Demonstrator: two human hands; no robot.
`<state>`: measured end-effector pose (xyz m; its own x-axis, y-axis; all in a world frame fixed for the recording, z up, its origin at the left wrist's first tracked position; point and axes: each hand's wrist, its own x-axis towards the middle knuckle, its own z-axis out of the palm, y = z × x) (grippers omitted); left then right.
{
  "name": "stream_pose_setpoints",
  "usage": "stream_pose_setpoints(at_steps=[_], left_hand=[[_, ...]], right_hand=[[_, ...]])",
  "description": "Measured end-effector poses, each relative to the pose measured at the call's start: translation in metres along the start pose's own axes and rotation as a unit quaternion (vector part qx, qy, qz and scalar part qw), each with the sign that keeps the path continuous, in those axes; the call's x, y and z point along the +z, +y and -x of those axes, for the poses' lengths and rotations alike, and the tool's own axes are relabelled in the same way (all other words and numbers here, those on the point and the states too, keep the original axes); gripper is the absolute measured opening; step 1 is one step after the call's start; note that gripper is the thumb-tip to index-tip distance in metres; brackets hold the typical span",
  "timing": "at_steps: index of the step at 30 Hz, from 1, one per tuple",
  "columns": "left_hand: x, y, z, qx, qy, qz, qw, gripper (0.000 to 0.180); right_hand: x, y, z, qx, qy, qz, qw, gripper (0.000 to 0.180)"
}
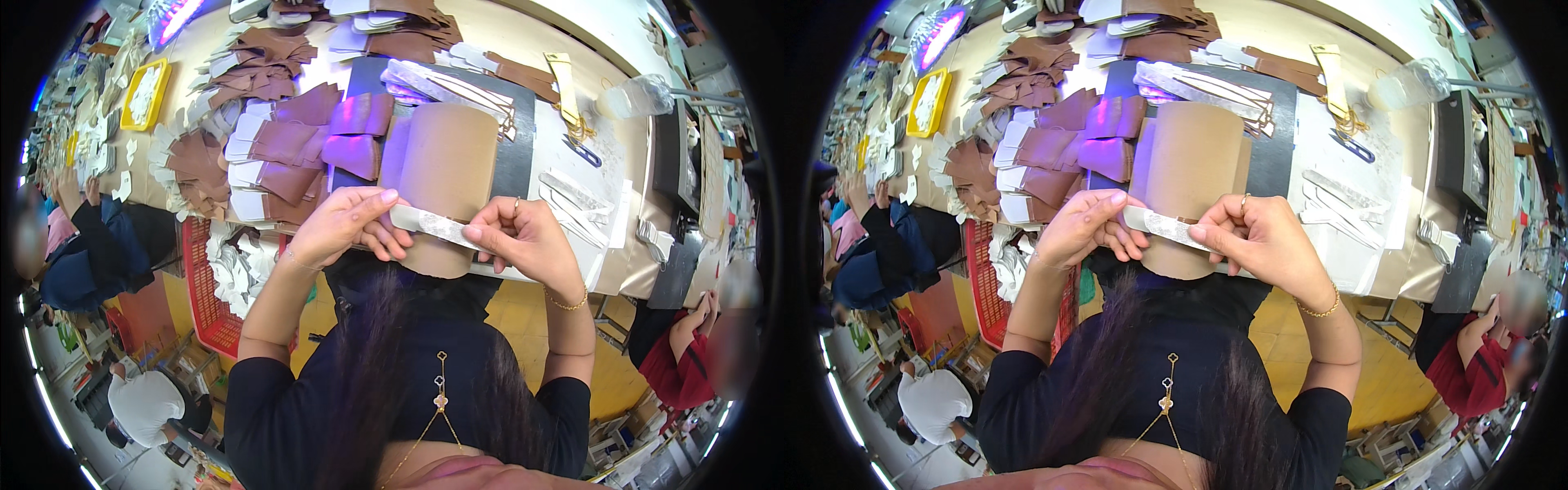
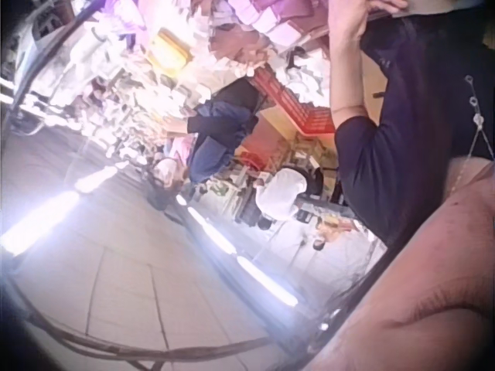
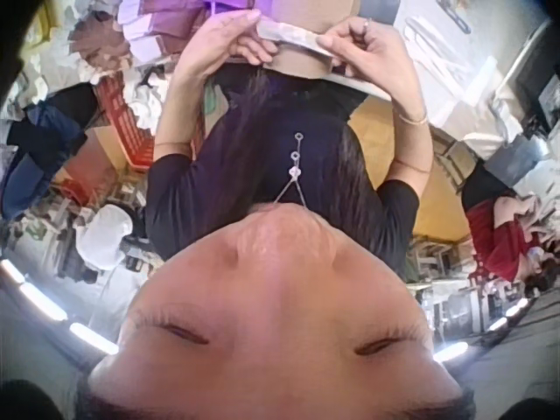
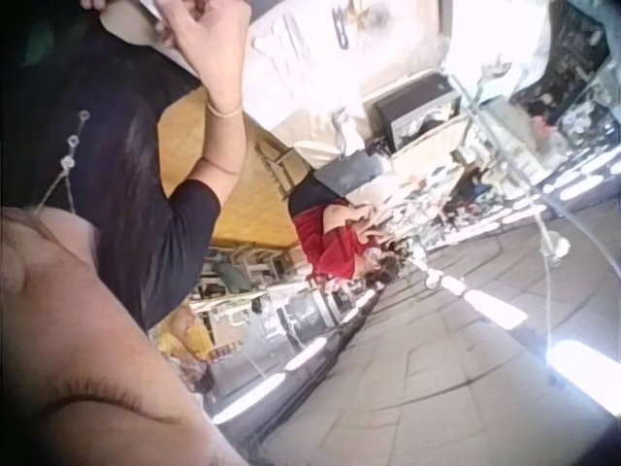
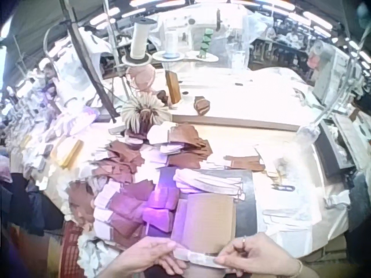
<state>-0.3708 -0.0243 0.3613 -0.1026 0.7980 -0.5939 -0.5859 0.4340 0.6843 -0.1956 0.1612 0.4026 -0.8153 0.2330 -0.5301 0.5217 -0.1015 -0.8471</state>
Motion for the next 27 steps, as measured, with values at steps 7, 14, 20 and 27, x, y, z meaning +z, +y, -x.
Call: stream_pose_setpoints(at_steps=[7,14,20,27], left_hand=[[-0.002,-0.001,-0.001,0.003,-0.015,0.012,1.0,0.054],[-0.001,0.001,0.0,-0.007,-0.008,-0.01,1.0,0.052],[0.001,0.003,0.002,0.013,-0.022,-0.041,0.999,0.027],[0.002,0.004,0.003,0.012,-0.017,-0.045,0.999,0.024]], right_hand=[[0.019,-0.012,-0.014,0.024,-0.005,0.062,0.998,0.019],[0.024,-0.019,-0.016,0.013,0.011,0.116,0.993,0.022],[0.027,-0.018,-0.017,0.018,0.021,0.121,0.992,0.023],[0.029,-0.021,-0.015,0.016,0.031,0.148,0.988,0.025]])
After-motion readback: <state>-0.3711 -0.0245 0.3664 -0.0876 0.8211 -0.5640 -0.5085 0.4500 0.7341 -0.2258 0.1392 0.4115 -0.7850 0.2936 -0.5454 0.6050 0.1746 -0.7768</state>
